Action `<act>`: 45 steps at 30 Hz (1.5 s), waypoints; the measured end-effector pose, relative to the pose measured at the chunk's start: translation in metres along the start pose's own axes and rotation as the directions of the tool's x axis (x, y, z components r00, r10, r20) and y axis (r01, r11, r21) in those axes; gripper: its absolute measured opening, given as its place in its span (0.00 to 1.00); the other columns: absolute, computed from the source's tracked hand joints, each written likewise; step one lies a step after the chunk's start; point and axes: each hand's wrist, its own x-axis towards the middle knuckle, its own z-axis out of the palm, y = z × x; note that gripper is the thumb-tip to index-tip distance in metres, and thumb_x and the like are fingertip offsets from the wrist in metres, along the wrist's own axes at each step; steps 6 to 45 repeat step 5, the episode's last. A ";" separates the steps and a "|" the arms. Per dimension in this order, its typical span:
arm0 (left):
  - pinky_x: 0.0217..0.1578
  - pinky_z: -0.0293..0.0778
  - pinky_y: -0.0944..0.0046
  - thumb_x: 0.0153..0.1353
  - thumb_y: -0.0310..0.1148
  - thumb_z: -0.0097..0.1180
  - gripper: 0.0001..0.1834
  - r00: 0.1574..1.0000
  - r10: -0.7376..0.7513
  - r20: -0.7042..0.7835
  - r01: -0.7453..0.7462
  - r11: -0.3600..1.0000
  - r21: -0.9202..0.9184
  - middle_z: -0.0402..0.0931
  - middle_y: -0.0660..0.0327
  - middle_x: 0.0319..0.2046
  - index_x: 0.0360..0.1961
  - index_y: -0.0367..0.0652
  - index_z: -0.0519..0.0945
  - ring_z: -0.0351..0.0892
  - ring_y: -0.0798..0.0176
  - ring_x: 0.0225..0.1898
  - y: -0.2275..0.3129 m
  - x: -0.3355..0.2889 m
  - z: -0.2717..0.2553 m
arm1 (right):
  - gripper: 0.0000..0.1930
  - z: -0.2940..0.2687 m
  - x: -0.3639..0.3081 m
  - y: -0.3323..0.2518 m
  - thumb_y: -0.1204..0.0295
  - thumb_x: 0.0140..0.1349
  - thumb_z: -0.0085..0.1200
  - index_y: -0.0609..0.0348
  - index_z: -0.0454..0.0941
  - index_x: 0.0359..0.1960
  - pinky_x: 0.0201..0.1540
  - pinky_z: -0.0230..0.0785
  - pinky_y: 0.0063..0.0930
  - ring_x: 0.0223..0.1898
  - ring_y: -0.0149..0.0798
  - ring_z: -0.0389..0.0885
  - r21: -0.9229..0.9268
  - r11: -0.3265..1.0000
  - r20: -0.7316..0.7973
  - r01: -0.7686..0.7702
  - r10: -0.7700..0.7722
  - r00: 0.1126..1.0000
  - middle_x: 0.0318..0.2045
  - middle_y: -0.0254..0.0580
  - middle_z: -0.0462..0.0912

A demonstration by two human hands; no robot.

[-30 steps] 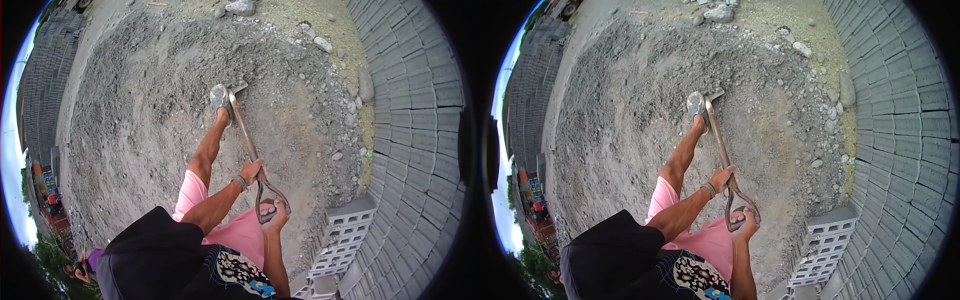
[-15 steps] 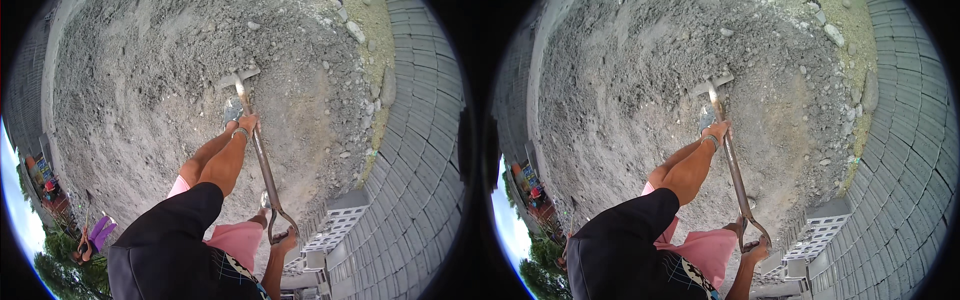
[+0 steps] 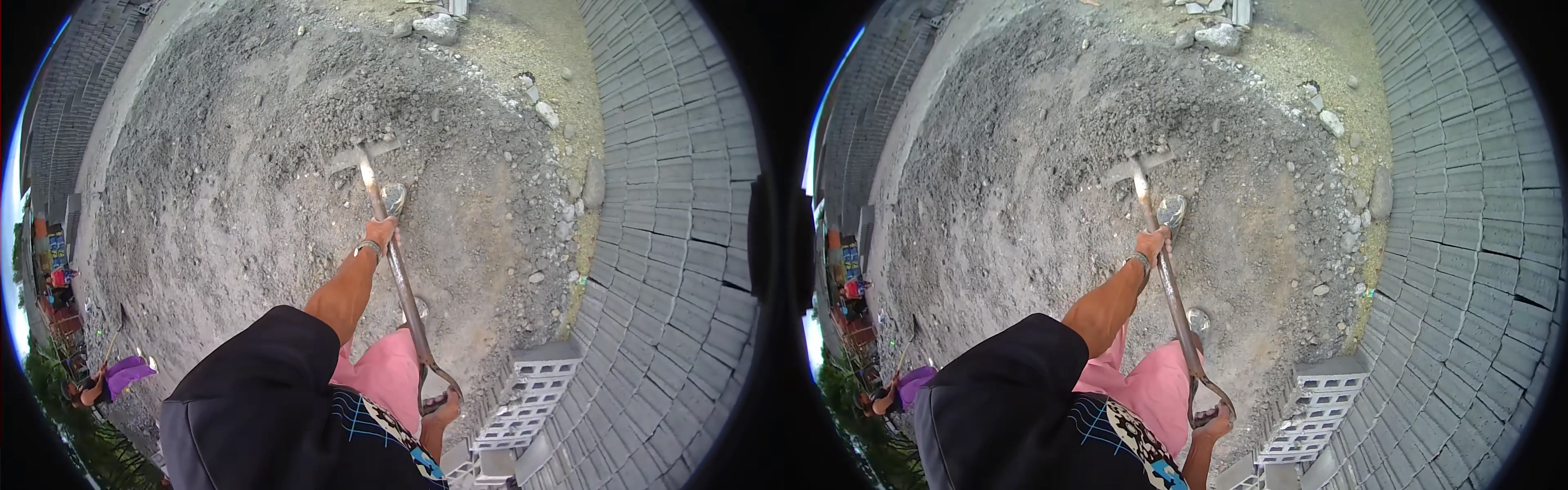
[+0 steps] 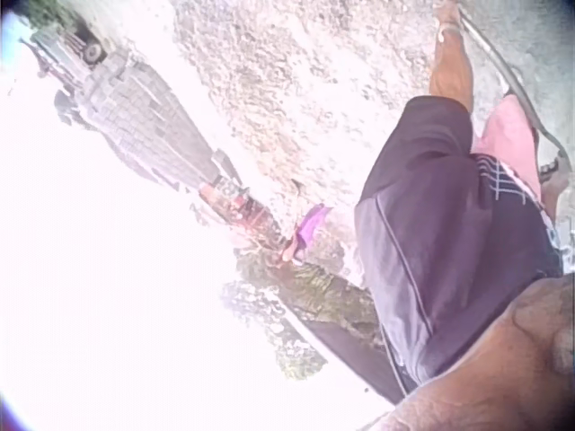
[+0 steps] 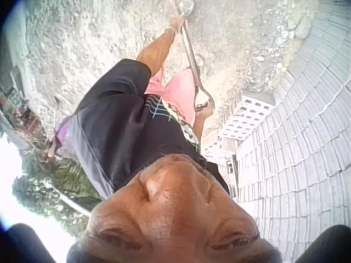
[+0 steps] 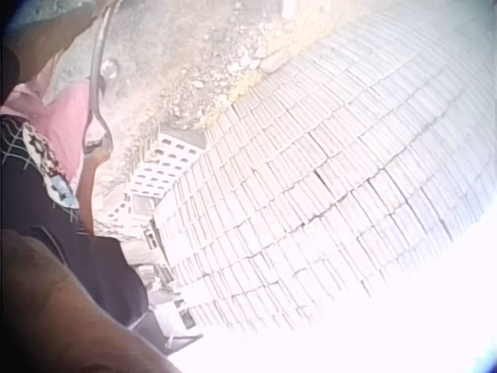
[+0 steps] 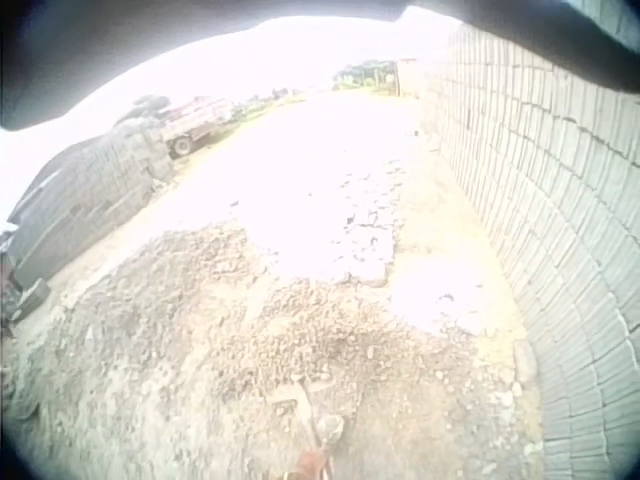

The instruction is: The person shovels gravel on the ground using a shovel.

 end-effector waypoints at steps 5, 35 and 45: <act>0.14 0.74 0.58 0.58 0.30 0.54 0.07 0.998 0.047 0.038 -0.037 0.976 -0.214 0.73 0.57 0.18 0.28 0.39 0.71 0.73 0.62 0.14 -0.037 -0.132 -0.019 | 0.08 -0.096 0.011 -0.055 0.65 0.59 0.53 0.52 0.70 0.25 0.12 0.59 0.27 0.10 0.31 0.63 -0.099 0.988 0.215 0.115 -0.092 0.972 0.13 0.31 0.65; 0.14 0.74 0.58 0.58 0.30 0.54 0.07 0.998 0.047 0.038 -0.037 0.976 -0.214 0.73 0.57 0.18 0.28 0.39 0.71 0.73 0.62 0.14 -0.037 -0.132 -0.019 | 0.08 -0.096 0.011 -0.055 0.65 0.59 0.53 0.52 0.70 0.25 0.12 0.59 0.27 0.10 0.31 0.63 -0.099 0.988 0.215 0.115 -0.092 0.972 0.13 0.31 0.65; 0.14 0.74 0.58 0.58 0.30 0.54 0.07 0.998 0.047 0.038 -0.037 0.976 -0.214 0.73 0.57 0.18 0.28 0.39 0.71 0.73 0.62 0.14 -0.037 -0.132 -0.019 | 0.08 -0.096 0.011 -0.055 0.65 0.59 0.53 0.52 0.70 0.25 0.12 0.59 0.27 0.10 0.31 0.63 -0.099 0.988 0.215 0.115 -0.092 0.972 0.13 0.31 0.65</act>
